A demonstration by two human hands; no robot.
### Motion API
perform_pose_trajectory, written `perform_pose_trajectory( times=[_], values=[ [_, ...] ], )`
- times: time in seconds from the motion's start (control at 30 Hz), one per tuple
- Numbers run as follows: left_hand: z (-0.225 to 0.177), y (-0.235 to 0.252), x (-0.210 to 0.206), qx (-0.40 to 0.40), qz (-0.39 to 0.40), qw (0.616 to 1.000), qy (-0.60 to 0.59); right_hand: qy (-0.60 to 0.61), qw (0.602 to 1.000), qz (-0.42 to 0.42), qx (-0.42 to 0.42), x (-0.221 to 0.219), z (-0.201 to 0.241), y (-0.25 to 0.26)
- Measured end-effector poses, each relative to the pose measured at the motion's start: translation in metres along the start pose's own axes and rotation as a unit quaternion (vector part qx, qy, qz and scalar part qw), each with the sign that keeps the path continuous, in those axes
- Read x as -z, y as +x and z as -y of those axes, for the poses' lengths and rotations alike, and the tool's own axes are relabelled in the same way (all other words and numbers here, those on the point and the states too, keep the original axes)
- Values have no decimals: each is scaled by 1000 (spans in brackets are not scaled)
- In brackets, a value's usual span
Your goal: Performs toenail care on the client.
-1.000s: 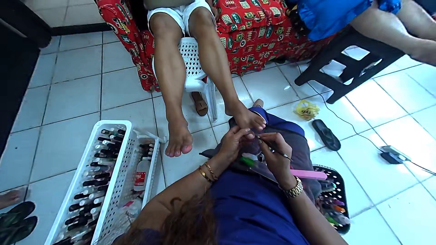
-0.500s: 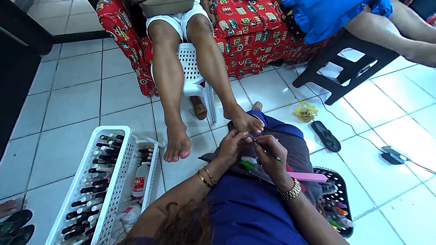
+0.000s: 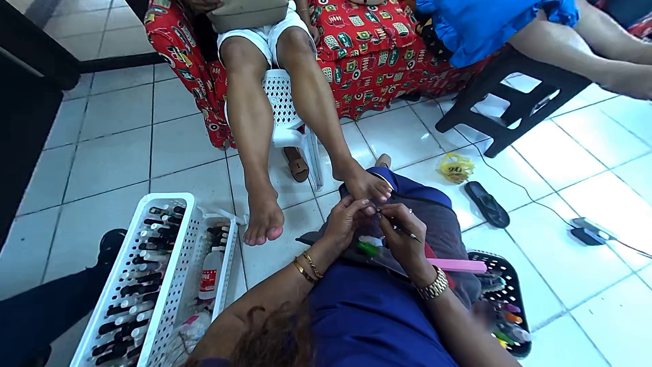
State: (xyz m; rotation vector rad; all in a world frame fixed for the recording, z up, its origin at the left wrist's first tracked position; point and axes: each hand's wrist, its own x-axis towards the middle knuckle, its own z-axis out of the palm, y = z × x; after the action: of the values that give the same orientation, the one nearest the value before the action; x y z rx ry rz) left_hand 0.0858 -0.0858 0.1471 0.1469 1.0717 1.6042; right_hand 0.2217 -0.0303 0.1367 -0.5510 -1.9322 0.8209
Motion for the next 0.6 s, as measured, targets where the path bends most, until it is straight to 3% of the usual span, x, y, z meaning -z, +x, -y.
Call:
perform_pose_trajectory(
  times=[0.6],
  values=[
    [0, 0, 1, -4, 5, 1000, -5, 39, 999, 2, -8, 4, 3, 2]
  ],
)
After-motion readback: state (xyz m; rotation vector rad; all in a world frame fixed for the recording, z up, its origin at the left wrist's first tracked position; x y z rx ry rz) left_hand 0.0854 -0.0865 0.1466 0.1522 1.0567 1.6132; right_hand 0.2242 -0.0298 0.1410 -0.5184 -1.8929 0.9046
